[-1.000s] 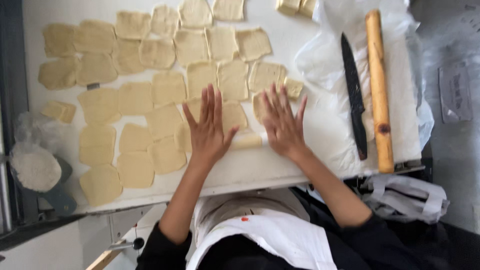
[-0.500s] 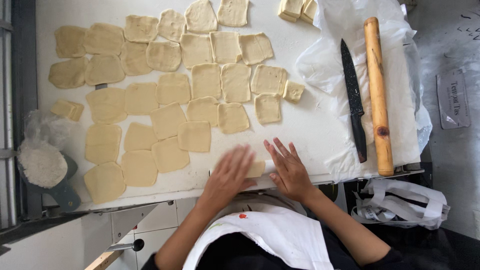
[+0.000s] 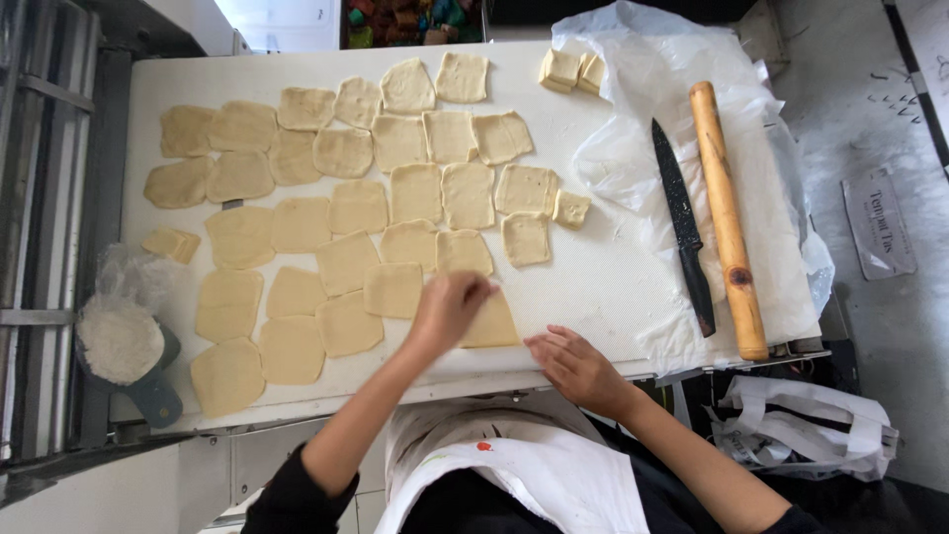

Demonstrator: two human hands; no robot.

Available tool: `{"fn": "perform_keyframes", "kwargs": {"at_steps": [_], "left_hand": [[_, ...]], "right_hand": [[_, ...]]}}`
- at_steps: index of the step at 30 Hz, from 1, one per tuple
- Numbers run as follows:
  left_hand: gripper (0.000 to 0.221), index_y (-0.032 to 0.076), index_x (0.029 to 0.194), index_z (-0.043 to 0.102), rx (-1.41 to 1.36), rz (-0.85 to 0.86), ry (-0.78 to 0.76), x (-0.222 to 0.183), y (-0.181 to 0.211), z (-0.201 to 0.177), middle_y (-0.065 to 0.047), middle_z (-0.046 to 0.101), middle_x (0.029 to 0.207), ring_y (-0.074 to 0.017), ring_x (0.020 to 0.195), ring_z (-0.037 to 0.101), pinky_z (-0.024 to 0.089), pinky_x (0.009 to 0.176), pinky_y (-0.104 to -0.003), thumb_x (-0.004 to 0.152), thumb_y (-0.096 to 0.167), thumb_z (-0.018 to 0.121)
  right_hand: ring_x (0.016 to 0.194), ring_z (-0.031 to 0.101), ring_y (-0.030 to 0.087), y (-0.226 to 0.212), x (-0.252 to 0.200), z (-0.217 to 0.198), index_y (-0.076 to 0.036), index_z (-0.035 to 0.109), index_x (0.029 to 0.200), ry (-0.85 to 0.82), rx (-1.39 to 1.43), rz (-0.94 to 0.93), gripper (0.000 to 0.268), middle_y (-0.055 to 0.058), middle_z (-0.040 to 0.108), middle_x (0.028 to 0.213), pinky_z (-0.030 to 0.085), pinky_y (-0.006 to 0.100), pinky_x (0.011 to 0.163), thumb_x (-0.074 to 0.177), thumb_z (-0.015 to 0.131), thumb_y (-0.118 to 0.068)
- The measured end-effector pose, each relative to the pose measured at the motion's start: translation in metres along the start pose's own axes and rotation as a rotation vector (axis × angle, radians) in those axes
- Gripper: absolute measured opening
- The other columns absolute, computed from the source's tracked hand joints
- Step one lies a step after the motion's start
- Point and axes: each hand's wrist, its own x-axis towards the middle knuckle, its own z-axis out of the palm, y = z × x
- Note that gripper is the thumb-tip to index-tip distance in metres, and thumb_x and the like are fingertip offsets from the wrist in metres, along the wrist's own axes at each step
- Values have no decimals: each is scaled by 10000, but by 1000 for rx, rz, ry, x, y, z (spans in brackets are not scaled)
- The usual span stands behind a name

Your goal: The person prepares small squares of dough for dumplings or pastries by flattening them with a small rolling tool and folding the edges.

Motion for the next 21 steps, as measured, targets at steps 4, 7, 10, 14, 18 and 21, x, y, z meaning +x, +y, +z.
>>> {"fn": "perform_keyframes", "kwargs": {"at_steps": [4, 7, 10, 14, 18, 21], "left_hand": [[253, 0, 923, 745, -67, -28, 102, 51, 6, -26, -179, 657, 672, -219, 519, 600, 471, 518, -370, 946, 248, 695], [346, 0, 926, 746, -6, -16, 111, 74, 28, -51, -144, 625, 628, -191, 506, 540, 432, 516, -347, 1007, 318, 635], [436, -19, 927, 738, -113, -44, 25, 71, 49, -70, -111, 536, 621, -140, 560, 443, 364, 514, -334, 1047, 379, 605], [498, 5, 1009, 736, -629, -105, -236, 67, 53, -69, 31, 688, 789, -35, 723, 594, 480, 648, -216, 1065, 441, 502], [403, -54, 1031, 689, -489, -47, -283, 74, 48, -65, -4, 595, 843, -77, 780, 527, 447, 664, -258, 1071, 344, 643], [329, -8, 1119, 705, -221, 26, -74, 77, 48, -75, -34, 723, 910, -92, 825, 673, 557, 734, -253, 936, 265, 723]], "right_hand": [[1330, 592, 264, -3, 8, -8, -66, 607, 1312, 10, -25, -46, 349, 79, 654, 1371, 490, 416, 1139, 966, 643, -39], [1367, 558, 258, -5, 22, -15, -93, 579, 1409, -106, -160, 39, 486, 99, 599, 1427, 451, 428, 1162, 929, 647, -61], [1412, 473, 307, -1, 46, -27, -29, 464, 1494, -11, 137, 285, 650, 176, 500, 1516, 381, 456, 1177, 922, 702, -227], [1524, 320, 271, 36, 95, -39, -12, 233, 1612, 291, 693, 374, 941, 195, 362, 1622, 277, 413, 1224, 940, 737, -436], [1161, 609, 172, 78, 130, -35, 25, 575, 1493, 30, 1416, 622, 607, 133, 648, 1297, 486, 321, 1008, 991, 694, -294], [1048, 703, 161, 100, 152, -22, 54, 650, 1296, -81, 1596, 860, 383, 103, 725, 1177, 565, 318, 925, 999, 665, -189]]}}
